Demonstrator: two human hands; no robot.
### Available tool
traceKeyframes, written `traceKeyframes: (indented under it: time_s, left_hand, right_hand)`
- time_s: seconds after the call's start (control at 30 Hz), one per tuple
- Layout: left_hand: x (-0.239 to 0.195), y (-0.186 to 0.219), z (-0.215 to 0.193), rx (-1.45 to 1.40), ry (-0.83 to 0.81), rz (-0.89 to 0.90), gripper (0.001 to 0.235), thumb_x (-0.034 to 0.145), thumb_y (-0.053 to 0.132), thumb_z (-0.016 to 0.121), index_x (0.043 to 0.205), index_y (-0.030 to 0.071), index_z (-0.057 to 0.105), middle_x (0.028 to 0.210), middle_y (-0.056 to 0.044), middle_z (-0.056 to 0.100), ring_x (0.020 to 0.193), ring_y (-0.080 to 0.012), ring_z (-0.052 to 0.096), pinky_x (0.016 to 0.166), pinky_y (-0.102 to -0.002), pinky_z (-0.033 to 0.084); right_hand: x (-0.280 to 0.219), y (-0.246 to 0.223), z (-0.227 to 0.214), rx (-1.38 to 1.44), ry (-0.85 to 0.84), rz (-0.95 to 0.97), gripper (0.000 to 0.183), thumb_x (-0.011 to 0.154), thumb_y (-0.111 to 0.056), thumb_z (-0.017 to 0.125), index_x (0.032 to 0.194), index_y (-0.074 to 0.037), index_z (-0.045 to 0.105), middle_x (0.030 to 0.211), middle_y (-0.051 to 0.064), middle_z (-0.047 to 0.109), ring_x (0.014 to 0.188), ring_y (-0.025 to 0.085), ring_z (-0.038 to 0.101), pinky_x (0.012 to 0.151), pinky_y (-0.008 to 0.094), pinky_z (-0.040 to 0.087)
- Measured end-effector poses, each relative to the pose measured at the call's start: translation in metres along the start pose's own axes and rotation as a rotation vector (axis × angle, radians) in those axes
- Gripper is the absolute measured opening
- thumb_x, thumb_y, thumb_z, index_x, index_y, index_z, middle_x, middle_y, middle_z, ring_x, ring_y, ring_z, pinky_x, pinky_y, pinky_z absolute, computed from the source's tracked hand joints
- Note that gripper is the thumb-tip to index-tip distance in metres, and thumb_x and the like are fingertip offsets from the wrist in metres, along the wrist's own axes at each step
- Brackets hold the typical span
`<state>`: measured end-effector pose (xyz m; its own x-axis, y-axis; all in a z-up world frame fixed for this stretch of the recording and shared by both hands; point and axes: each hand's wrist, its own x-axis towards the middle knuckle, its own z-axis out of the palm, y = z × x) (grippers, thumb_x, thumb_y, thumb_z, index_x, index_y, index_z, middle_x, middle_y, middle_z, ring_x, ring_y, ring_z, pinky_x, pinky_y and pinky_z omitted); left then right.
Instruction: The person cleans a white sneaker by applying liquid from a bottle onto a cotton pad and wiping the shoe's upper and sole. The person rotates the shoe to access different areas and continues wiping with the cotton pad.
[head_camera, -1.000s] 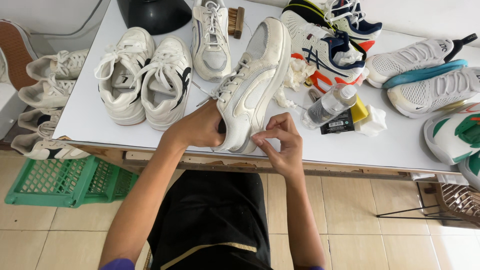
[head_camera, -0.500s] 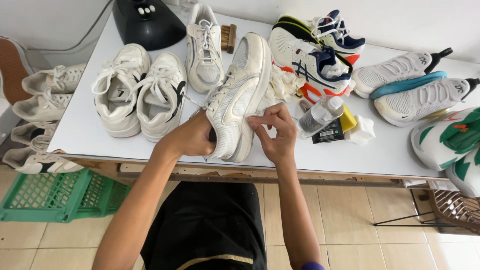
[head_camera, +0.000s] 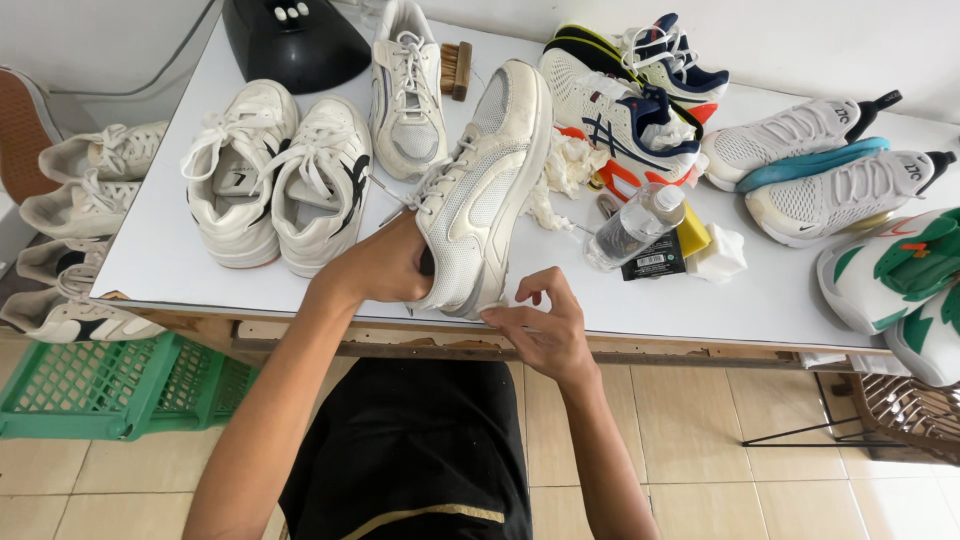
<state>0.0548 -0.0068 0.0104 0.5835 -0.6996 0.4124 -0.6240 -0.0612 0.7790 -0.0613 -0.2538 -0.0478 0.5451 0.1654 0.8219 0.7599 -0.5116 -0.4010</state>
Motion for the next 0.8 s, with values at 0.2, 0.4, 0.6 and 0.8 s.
traceKeyframes:
  time_s: [0.2,0.4,0.6,0.8]
  left_hand:
    - [0.007,0.024,-0.002,0.065,0.002,-0.023,0.080,0.070,0.005,0.083,0.146,-0.007,0.066,0.133,-0.033,0.074,0.127,-0.0570,0.067,0.116,-0.067,0.046]
    - [0.004,0.031,-0.011,0.048,0.010,-0.013,0.073,0.072,0.004,0.083,0.141,-0.009,0.067,0.121,-0.034,0.076,0.118,-0.0577,0.071,0.109,-0.068,0.051]
    - [0.007,0.033,-0.010,0.049,-0.005,-0.009,0.068,0.074,0.008,0.086,0.139,-0.005,0.070,0.119,-0.029,0.079,0.114,-0.0511,0.075,0.105,-0.061,0.057]
    - [0.009,0.053,-0.017,-0.022,0.020,0.017,0.066,0.075,0.006,0.084,0.139,-0.006,0.072,0.120,-0.029,0.080,0.114,-0.0495,0.076,0.108,-0.061,0.056]
  right_hand:
    - [0.031,0.020,-0.023,0.197,0.224,0.110,0.010,0.107,-0.017,0.079,0.100,-0.018,0.086,0.111,0.004,0.053,0.100,0.018,0.053,0.084,0.033,0.048]
    - [0.066,0.009,0.000,-0.027,0.118,0.035,0.007,0.098,-0.005,0.090,0.097,-0.011,0.091,0.094,0.002,0.058,0.075,0.017,0.058,0.062,0.032,0.052]
    - [0.047,-0.001,-0.011,-0.112,0.052,-0.071,0.010,0.091,-0.008,0.094,0.092,-0.017,0.090,0.090,0.000,0.060,0.081,0.022,0.055,0.070,0.036,0.052]
    - [0.014,-0.006,-0.002,-0.125,0.006,-0.099,0.008,0.092,-0.013,0.091,0.089,-0.020,0.091,0.091,0.002,0.059,0.083,0.025,0.059,0.065,0.035,0.053]
